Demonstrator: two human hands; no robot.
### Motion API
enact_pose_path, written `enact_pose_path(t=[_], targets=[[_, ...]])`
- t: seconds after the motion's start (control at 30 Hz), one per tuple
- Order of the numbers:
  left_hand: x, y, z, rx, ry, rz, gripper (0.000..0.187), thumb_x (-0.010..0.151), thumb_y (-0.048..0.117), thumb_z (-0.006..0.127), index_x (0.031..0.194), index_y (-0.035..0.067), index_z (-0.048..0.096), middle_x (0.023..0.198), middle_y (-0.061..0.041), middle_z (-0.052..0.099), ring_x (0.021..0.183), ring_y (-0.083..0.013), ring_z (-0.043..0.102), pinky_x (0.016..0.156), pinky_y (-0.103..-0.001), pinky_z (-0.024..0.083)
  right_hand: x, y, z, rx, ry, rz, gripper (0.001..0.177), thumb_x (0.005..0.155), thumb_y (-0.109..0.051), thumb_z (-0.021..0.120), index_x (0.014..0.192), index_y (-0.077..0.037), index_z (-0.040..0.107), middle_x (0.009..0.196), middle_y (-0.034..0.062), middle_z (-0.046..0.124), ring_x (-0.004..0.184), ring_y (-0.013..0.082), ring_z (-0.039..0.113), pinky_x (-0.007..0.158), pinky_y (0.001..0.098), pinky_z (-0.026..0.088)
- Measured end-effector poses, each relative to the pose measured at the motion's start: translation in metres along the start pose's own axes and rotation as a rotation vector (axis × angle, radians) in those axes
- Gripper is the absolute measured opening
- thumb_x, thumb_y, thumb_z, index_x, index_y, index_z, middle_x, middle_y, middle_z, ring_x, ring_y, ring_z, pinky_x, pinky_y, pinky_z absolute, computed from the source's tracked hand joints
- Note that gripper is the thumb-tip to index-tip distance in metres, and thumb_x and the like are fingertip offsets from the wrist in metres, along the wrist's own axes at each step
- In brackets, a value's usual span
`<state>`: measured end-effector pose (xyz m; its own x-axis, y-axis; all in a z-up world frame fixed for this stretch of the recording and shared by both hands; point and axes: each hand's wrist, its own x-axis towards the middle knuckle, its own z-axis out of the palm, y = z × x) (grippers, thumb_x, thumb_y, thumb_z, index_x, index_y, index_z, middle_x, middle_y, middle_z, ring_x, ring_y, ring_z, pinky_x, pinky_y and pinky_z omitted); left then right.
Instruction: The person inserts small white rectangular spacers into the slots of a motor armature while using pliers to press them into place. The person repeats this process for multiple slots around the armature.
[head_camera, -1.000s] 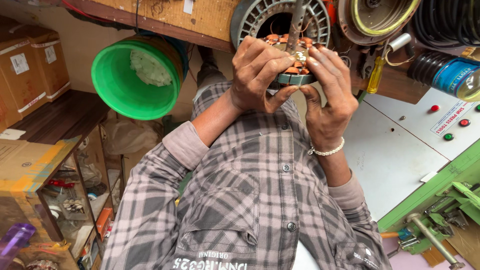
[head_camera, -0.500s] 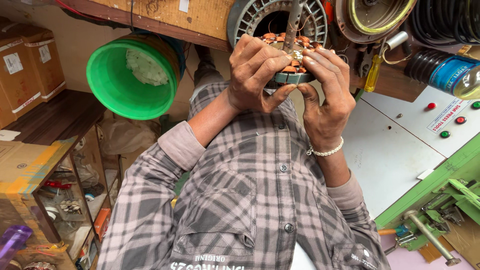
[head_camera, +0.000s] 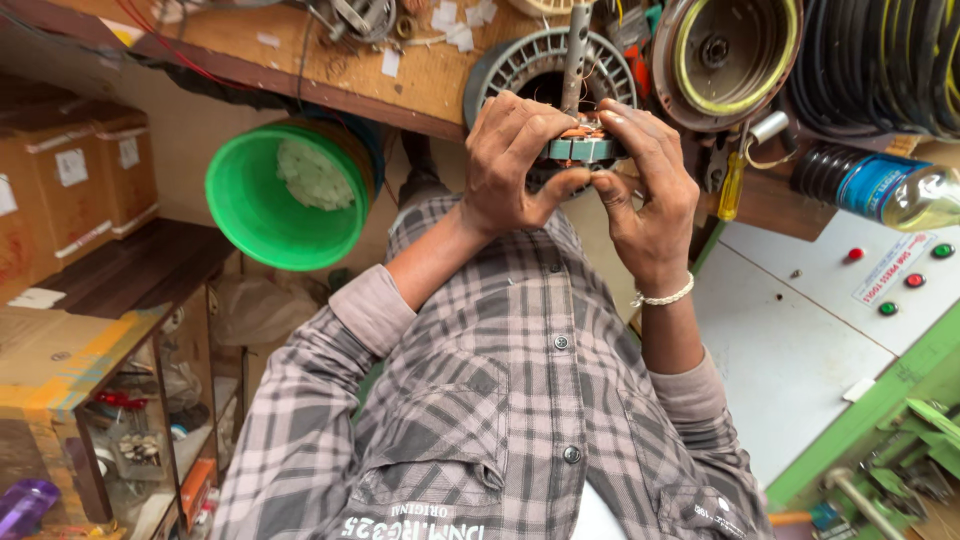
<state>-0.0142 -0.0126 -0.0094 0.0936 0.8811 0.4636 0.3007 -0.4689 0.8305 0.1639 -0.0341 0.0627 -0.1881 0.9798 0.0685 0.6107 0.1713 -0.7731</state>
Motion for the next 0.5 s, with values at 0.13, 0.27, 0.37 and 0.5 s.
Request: enact_pose_path(t=[0.13, 0.27, 0.37, 0.5], targets=[[0.004, 0.009, 0.01, -0.037, 0.061, -0.166, 0.051, 0.109, 0.052, 0.044, 0.105, 0.007, 0.067, 0.099, -0.009, 0.065, 0.091, -0.0281, 0.061, 0.084, -0.041, 0.048, 0.007, 0.01, 0.0, 0.036, -0.005, -0.032, 0.051, 0.107, -0.034, 0.072, 0.144, -0.002, 0.06, 0.145, 0.0142, 0.063, 0.136, 0.0321, 0.061, 0.118, 0.0412, 0.051], [0.018, 0.009, 0.021, -0.121, 0.181, -0.213, 0.055, 0.115, 0.044, 0.034, 0.086, 0.011, 0.067, 0.083, -0.006, 0.066, 0.08, -0.0282, 0.061, 0.076, -0.042, 0.046, 0.0, -0.003, 0.006, 0.053, 0.039, 0.034, 0.042, 0.107, -0.018, 0.065, 0.145, -0.001, 0.058, 0.145, 0.0137, 0.062, 0.134, 0.0298, 0.062, 0.113, 0.0389, 0.052], [0.055, -0.021, 0.03, -0.153, -0.11, 0.217, 0.055, 0.119, 0.042, 0.041, 0.093, 0.005, 0.074, 0.085, -0.011, 0.07, 0.074, -0.0304, 0.064, 0.066, -0.045, 0.045, -0.022, -0.016, 0.013, 0.273, 0.056, 0.26, 0.048, 0.104, -0.012, 0.057, 0.15, -0.002, 0.049, 0.146, 0.0141, 0.059, 0.131, 0.0261, 0.062, 0.106, 0.0365, 0.054], [0.103, -0.061, 0.065, -0.15, -0.932, 0.024, 0.044, 0.115, 0.045, 0.055, 0.099, 0.01, 0.076, 0.084, -0.01, 0.069, 0.075, -0.0302, 0.067, 0.065, -0.044, 0.049, -0.043, 0.001, 0.019, 1.044, 0.075, 0.423, 0.058, 0.109, -0.011, 0.052, 0.161, -0.002, 0.029, 0.156, 0.0138, 0.049, 0.142, 0.0248, 0.053, 0.122, 0.0394, 0.044]])
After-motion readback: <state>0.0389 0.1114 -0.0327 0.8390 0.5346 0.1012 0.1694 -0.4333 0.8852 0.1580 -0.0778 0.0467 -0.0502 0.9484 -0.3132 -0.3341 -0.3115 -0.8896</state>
